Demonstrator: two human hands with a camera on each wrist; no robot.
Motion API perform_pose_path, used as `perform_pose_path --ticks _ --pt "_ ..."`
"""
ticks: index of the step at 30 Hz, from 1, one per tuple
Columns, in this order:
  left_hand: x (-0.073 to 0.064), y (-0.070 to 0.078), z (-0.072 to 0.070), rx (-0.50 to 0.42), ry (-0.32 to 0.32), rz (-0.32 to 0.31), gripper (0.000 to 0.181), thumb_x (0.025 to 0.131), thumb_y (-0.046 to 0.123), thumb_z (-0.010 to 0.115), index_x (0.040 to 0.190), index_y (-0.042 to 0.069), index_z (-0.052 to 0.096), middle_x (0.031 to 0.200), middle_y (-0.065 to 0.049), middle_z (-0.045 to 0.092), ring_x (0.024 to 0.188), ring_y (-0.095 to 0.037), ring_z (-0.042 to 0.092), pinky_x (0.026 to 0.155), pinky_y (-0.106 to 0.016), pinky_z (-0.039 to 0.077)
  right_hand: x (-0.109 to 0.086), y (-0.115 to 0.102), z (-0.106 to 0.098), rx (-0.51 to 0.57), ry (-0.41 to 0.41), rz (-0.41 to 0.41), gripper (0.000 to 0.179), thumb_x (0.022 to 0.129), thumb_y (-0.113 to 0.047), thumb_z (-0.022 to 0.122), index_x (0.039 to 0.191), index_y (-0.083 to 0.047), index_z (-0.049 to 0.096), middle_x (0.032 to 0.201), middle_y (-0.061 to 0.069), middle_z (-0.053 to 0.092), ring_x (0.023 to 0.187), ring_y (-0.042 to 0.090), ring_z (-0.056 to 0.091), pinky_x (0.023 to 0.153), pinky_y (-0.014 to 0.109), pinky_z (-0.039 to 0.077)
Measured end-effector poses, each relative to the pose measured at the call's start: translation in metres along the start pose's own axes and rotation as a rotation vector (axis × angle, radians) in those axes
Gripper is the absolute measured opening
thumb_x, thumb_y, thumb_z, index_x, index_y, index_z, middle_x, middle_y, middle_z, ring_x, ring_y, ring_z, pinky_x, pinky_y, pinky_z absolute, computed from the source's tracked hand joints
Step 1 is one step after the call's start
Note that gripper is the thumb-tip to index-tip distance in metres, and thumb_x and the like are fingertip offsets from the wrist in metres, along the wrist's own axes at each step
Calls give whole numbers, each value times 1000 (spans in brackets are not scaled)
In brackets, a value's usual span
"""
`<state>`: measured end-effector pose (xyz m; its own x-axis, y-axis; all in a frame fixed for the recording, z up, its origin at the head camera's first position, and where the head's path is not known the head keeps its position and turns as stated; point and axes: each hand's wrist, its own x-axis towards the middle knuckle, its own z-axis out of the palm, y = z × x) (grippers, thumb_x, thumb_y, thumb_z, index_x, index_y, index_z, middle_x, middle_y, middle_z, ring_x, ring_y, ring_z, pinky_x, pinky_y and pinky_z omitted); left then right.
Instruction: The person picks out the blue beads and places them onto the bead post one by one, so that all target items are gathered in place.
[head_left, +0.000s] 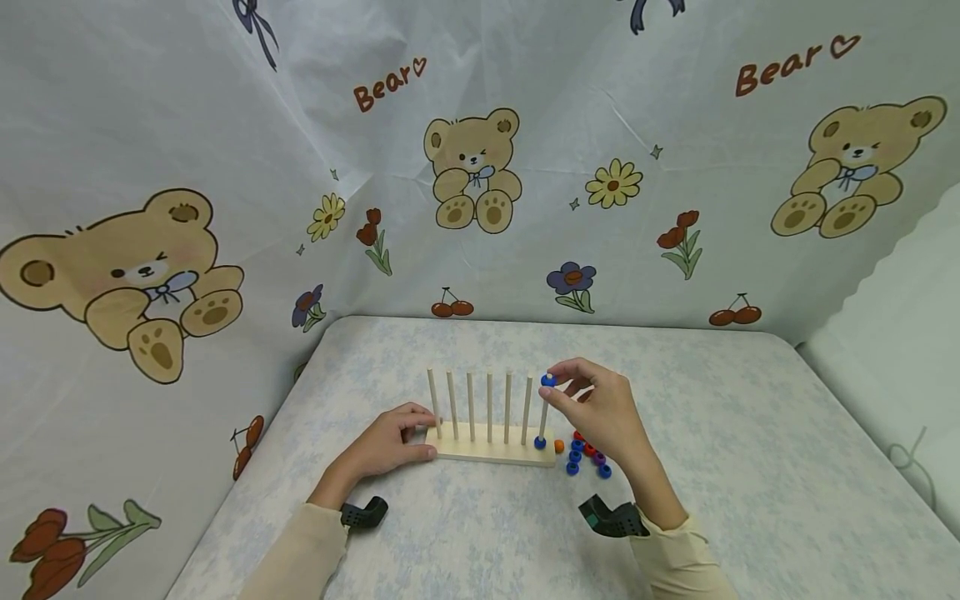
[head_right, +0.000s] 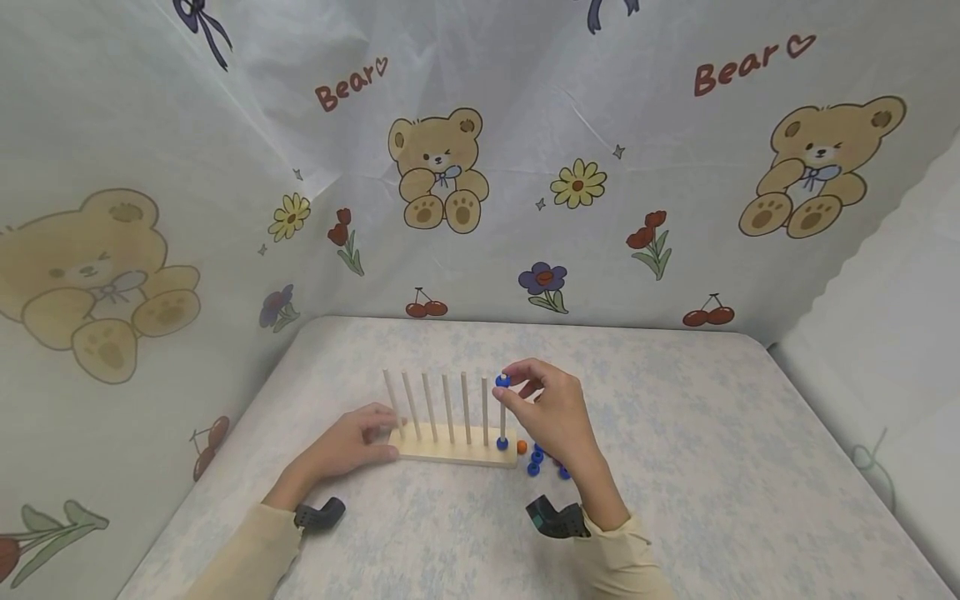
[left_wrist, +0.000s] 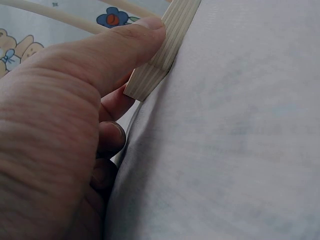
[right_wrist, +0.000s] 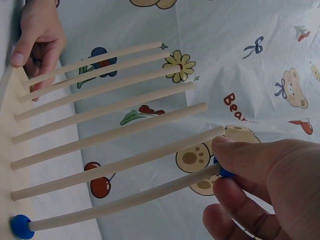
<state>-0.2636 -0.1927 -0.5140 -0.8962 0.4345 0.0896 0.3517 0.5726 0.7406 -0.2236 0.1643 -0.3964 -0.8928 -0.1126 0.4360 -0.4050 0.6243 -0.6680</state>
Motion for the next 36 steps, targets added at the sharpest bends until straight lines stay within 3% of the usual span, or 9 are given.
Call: perform_pose_path --ticks 11,36 --pt "3 -4 3 -1 1 -21 44 82 44 83 123 34 68 120 17 60 82 -12 52 71 -26 47 0 2 -1 -13 -14 7 23 86 -27 81 106 -17 73 100 -1 73 81 11 63 73 29 54" --pt "2 0 0 1 -8 -10 48 83 42 83 126 26 69 120 16 60 80 -11 52 71 -26 47 -1 0 -5 -15 -8 -9 28 88 -28 80 111 -15 73 101 0 72 81 11 64 72 26 55"
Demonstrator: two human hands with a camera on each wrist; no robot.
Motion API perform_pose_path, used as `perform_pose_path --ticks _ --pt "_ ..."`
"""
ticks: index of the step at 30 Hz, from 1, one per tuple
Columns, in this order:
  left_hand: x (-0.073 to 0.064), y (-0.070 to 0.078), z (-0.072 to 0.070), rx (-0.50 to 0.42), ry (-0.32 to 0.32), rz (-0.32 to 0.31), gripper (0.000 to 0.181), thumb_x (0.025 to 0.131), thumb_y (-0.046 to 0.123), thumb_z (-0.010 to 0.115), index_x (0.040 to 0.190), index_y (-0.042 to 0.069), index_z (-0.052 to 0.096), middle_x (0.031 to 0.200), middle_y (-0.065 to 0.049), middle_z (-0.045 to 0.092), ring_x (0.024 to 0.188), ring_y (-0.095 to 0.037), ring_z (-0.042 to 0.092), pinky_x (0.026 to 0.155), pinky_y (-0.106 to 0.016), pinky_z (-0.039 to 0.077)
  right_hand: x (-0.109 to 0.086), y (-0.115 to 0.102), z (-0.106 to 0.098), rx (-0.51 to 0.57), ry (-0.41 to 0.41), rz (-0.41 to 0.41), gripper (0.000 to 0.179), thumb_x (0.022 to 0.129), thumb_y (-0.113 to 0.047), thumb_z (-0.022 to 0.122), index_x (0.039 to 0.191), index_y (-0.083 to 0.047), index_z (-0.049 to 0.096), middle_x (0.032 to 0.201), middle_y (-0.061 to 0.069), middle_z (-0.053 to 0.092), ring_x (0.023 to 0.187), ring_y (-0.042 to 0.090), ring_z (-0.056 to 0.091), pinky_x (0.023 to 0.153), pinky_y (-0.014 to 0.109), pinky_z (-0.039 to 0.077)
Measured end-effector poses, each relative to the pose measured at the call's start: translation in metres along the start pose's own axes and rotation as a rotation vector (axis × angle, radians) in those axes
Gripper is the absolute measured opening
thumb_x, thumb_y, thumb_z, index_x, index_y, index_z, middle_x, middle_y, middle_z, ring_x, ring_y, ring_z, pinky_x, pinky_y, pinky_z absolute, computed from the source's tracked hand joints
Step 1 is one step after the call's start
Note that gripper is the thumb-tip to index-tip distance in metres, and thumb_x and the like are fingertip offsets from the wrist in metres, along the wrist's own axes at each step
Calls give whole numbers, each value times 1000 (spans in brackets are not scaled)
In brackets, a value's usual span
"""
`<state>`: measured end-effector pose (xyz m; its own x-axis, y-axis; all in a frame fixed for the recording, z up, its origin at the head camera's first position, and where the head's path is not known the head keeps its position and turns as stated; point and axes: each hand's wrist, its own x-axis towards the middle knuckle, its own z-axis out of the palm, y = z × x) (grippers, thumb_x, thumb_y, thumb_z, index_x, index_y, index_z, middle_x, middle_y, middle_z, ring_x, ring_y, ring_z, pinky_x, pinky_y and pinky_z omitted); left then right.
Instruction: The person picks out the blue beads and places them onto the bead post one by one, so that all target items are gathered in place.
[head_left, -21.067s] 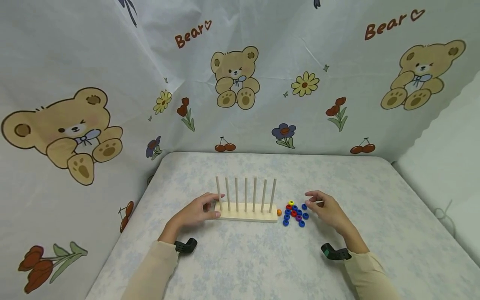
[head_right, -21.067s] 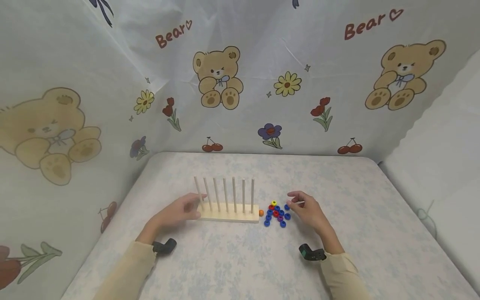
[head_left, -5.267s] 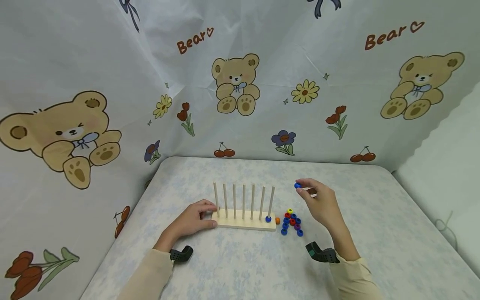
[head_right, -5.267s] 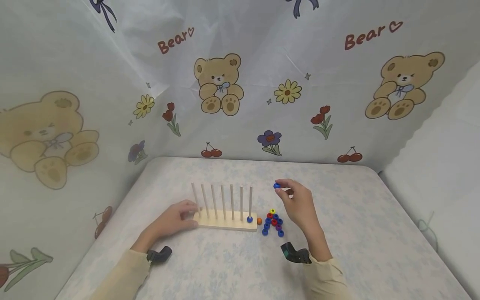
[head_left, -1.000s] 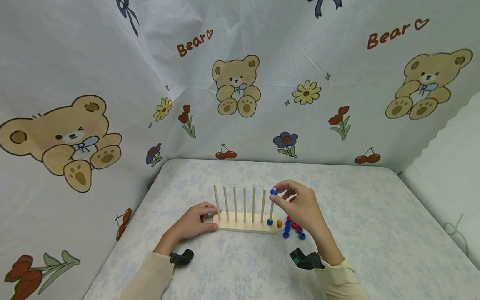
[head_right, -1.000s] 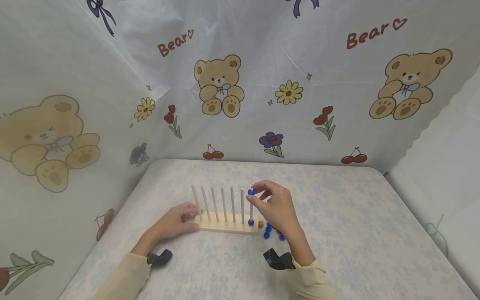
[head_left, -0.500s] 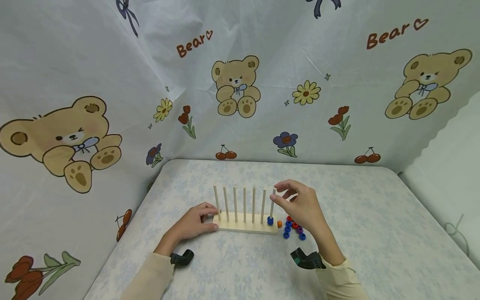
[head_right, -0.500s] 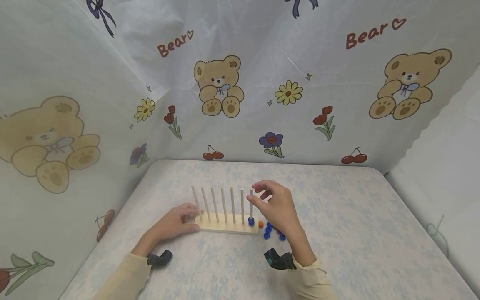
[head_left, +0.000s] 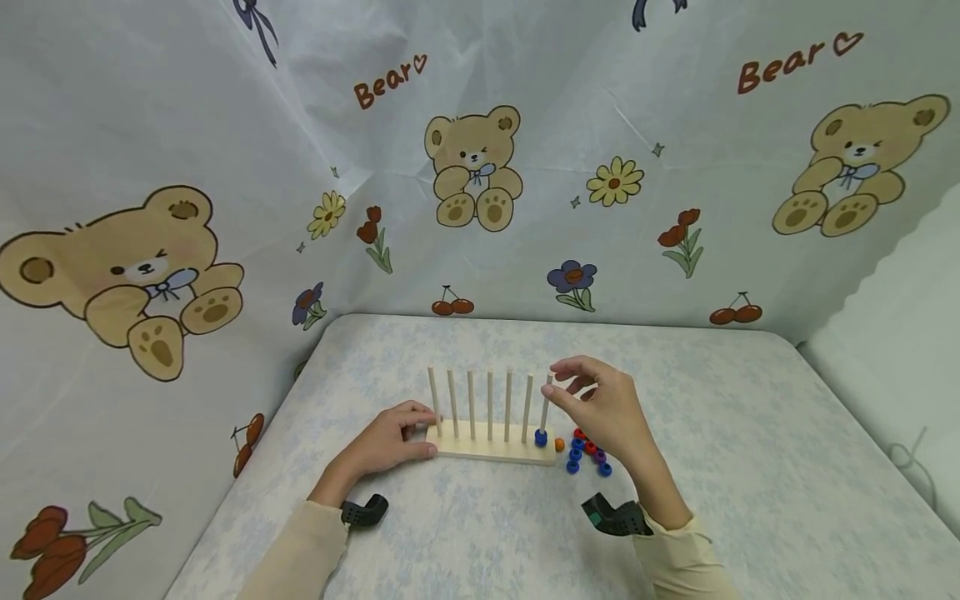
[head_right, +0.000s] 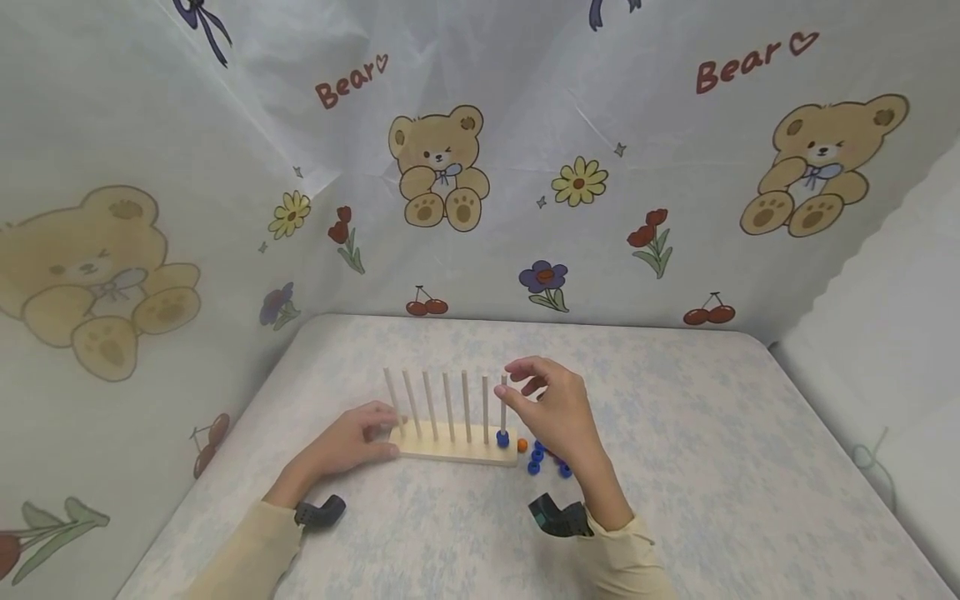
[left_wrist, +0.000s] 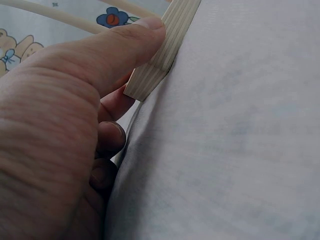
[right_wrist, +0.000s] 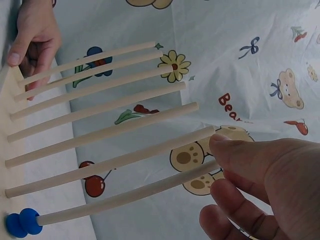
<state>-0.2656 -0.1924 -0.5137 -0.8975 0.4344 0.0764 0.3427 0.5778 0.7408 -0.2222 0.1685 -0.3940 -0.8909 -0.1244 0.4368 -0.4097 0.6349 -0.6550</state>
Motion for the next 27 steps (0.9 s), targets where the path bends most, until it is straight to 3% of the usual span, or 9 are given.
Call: perform_pose_path --ticks 27 --pt "1 -7 0 3 11 0 51 82 47 81 127 28 69 122 14 60 83 -12 52 72 -27 47 5 1 -8 -26 37 -10 26 90 -27 78 111 -13 73 102 4 73 82 14 64 73 24 55"
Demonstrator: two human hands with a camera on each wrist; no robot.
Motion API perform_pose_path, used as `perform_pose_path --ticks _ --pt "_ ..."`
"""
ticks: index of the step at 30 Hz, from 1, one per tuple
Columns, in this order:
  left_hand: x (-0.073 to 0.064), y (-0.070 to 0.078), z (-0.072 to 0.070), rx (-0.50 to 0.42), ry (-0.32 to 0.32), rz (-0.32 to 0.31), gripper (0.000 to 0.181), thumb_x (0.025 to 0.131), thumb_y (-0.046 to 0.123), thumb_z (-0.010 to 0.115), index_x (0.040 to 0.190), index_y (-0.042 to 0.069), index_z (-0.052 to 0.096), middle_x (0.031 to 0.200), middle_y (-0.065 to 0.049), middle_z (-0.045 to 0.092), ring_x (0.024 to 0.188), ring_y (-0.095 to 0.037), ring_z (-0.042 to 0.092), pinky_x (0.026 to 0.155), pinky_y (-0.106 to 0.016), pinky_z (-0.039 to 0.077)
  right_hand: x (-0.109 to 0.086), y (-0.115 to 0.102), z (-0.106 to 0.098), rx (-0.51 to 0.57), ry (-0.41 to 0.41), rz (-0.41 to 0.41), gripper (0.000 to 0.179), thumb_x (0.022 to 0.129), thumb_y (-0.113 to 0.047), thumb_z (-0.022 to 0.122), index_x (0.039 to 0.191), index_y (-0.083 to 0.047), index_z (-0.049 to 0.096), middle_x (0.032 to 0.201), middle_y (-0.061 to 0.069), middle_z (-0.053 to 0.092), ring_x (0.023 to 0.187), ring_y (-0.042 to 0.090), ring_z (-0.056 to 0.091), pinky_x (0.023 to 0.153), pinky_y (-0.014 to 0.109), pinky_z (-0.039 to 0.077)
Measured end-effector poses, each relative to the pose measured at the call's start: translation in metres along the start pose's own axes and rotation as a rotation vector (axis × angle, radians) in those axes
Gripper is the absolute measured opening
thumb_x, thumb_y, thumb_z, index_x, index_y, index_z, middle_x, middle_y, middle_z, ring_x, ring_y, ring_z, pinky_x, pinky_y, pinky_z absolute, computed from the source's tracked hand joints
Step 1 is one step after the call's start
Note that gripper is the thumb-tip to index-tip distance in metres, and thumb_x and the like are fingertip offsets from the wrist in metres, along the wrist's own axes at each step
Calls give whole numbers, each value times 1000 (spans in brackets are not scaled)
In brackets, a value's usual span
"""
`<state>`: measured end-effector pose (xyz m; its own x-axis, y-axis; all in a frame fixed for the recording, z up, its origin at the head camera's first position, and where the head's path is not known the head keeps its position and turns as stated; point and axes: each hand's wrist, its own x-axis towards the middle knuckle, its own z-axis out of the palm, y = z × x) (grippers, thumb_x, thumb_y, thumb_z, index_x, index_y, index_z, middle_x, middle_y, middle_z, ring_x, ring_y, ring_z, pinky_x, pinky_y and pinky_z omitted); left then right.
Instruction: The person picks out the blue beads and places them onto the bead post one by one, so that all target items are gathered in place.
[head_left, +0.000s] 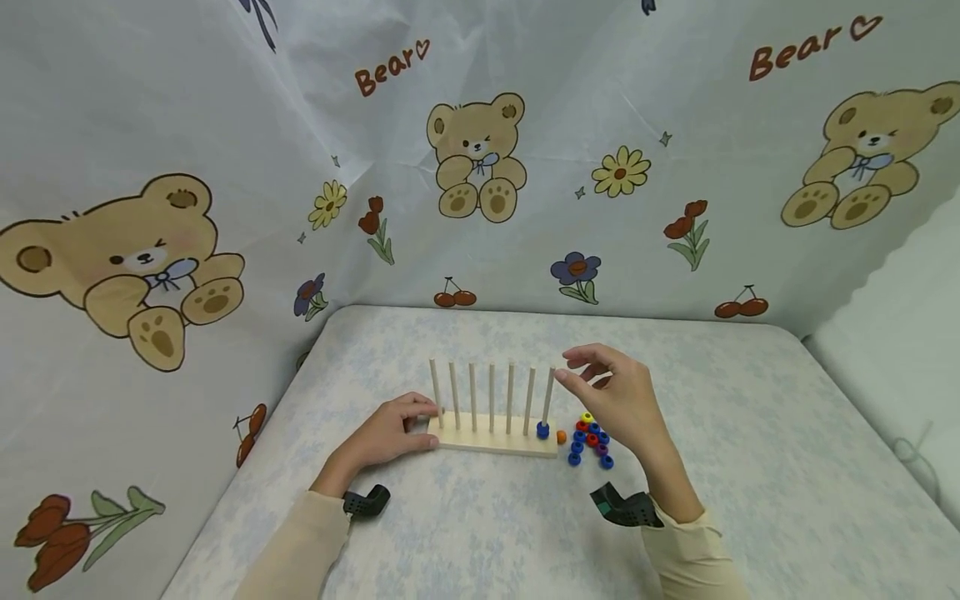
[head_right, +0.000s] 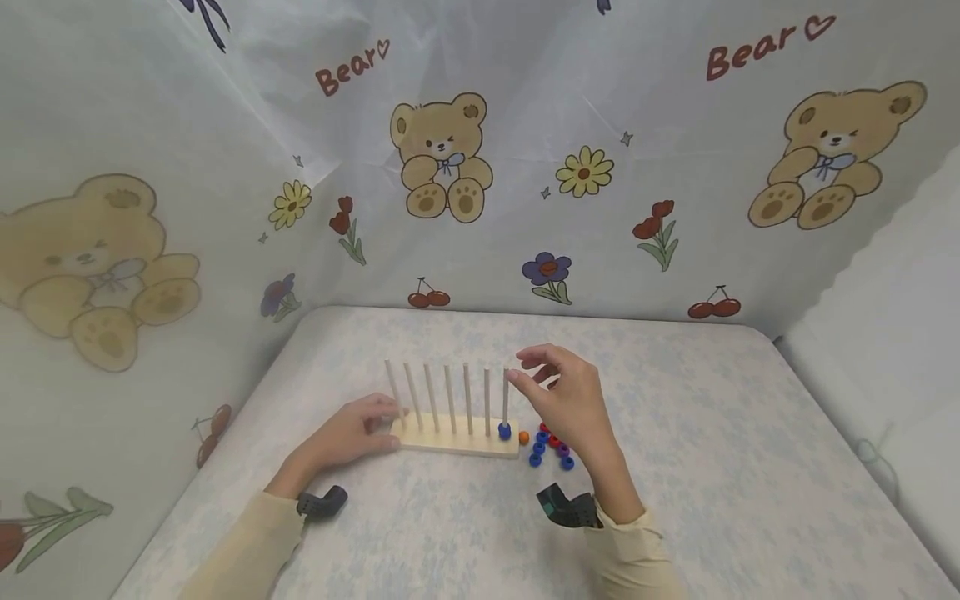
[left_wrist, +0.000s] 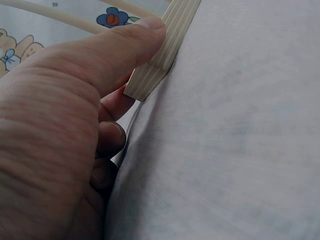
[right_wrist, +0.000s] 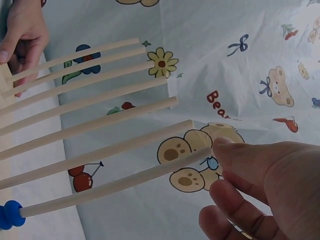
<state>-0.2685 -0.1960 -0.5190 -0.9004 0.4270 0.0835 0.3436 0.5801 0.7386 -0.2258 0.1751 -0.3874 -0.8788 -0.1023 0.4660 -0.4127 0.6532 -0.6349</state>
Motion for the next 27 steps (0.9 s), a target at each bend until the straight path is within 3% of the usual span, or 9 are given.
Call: perform_pose_path --ticks 10,18,27 --pt "0 5 -1 -20 -4 18 52 81 46 82 127 23 70 122 10 61 81 -13 52 71 -26 47 -2 2 -8 4 37 5 23 91 -26 77 110 -14 73 100 3 74 79 13 63 70 21 54" --pt "2 -5 2 -9 3 5 52 81 48 82 127 30 68 121 15 61 80 -11 51 69 -26 46 -3 5 -14 -12 40 -10 22 92 -26 76 110 -14 73 98 3 73 79 13 64 70 21 54" --pt "2 -4 1 -19 -4 5 50 81 49 81 126 32 68 121 16 60 82 -12 53 71 -27 47 -10 13 -19 -44 20 18 21 93 -27 74 110 -15 73 96 2 72 79 13 63 70 20 53"
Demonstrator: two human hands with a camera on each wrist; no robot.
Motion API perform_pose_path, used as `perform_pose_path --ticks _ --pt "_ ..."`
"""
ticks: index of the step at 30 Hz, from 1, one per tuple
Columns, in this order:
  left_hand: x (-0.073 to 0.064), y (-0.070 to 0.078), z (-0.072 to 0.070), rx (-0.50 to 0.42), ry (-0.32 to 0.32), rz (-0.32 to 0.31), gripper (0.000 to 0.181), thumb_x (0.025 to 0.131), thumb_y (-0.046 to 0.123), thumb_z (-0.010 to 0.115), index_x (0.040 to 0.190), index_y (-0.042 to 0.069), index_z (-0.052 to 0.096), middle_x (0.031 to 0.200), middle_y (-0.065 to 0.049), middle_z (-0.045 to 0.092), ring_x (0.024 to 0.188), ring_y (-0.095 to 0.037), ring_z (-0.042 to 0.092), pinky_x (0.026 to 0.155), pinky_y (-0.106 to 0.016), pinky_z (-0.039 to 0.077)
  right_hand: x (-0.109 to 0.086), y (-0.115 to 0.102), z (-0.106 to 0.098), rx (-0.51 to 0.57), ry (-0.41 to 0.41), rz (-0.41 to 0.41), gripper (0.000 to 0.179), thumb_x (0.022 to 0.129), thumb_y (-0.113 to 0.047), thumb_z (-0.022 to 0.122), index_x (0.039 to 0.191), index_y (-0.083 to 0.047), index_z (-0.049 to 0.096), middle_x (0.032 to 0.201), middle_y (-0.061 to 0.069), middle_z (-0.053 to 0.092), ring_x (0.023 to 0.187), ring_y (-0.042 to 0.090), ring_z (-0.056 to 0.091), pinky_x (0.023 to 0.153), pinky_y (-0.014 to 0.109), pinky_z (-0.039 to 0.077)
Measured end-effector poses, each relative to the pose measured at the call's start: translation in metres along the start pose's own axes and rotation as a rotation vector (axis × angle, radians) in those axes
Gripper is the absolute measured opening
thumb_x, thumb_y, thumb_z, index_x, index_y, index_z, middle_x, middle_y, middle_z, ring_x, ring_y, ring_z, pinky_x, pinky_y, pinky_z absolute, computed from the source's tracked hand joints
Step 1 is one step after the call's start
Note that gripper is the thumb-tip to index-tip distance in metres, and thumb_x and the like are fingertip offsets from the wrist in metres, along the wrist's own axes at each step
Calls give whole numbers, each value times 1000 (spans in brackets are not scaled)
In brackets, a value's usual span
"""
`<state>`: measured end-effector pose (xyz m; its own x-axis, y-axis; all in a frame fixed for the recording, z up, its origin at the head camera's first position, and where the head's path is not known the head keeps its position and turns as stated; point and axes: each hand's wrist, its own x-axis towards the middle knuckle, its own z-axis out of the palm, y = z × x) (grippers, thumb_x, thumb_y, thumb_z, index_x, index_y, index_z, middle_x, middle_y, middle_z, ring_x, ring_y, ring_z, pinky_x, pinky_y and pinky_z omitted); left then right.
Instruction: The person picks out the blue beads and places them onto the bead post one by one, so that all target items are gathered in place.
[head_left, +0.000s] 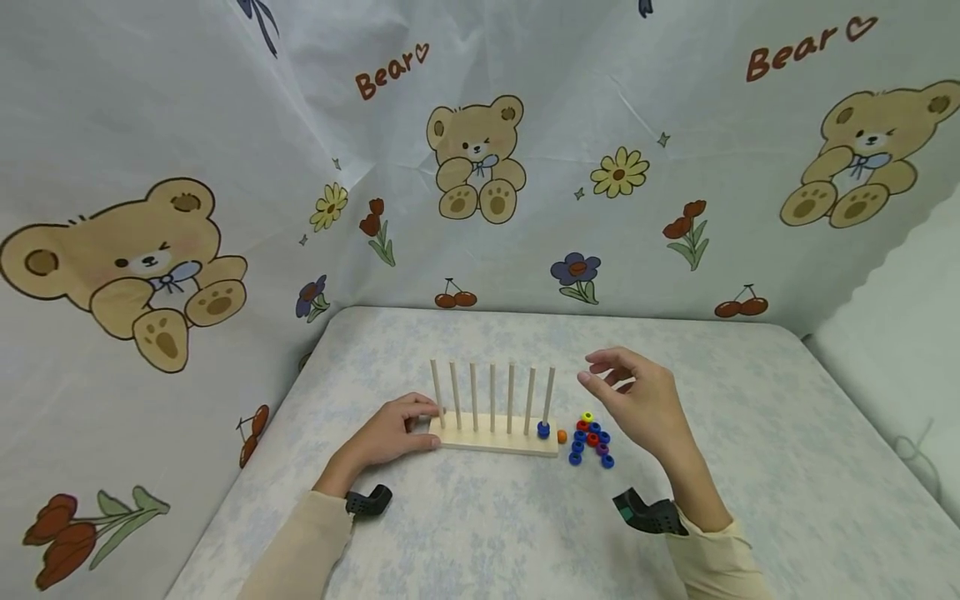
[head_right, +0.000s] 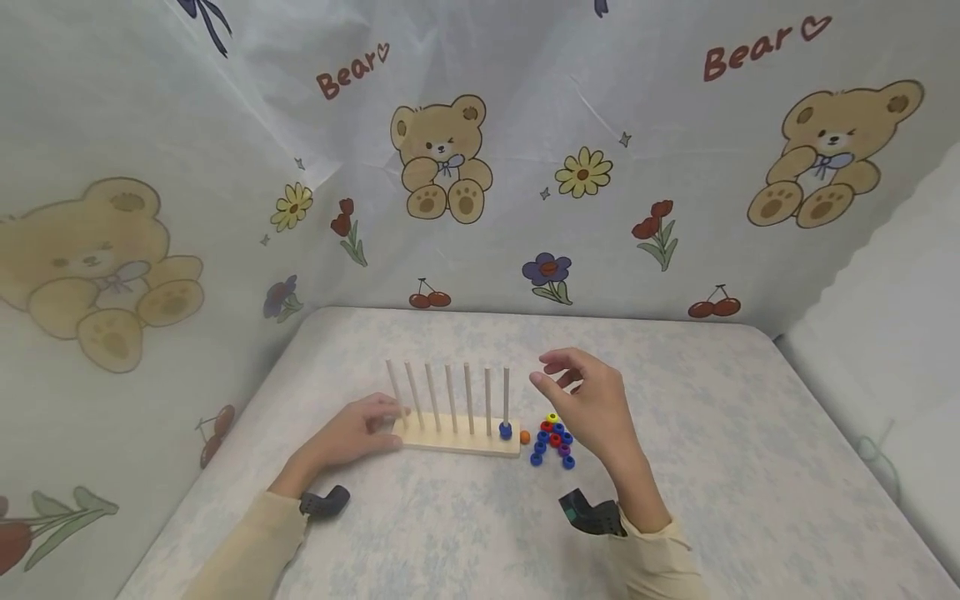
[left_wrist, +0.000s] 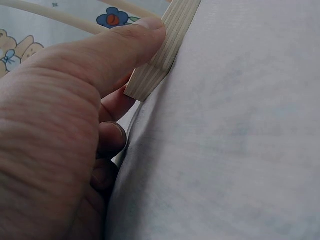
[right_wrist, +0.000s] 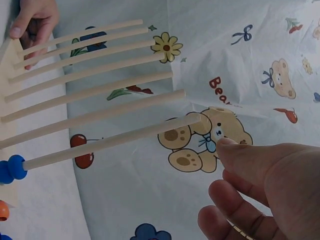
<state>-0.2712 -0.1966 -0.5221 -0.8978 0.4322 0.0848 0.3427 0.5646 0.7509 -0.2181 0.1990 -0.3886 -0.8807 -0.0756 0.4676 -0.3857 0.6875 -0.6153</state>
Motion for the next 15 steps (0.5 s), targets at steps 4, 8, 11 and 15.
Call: perform_pose_path --ticks 4,8,11,15 --pt "-1 1 1 11 -3 -20 50 80 51 82 125 35 68 119 19 60 82 -13 53 71 -27 47 -6 6 0 -17 -23 19 23 92 -28 75 110 -14 73 97 3 73 79 14 64 70 21 53" --pt "0 2 1 0 -9 -16 50 80 50 82 125 34 68 120 17 60 83 -14 53 72 -28 47 -12 13 0 -46 -49 24 23 91 -27 76 109 -12 73 95 4 73 80 16 65 66 23 52" --pt "1 2 2 -9 -7 -21 49 80 49 82 125 34 68 120 17 60 83 -14 53 72 -27 47 -15 19 0 -74 -67 11 23 91 -26 76 108 -11 73 93 4 72 79 18 66 62 25 50" --pt "2 0 2 -15 -2 -31 50 80 48 83 125 33 69 120 16 60 84 -14 53 72 -27 47 -17 27 -1 -119 -86 16 23 91 -27 76 108 -12 73 92 4 72 79 18 66 61 25 50"
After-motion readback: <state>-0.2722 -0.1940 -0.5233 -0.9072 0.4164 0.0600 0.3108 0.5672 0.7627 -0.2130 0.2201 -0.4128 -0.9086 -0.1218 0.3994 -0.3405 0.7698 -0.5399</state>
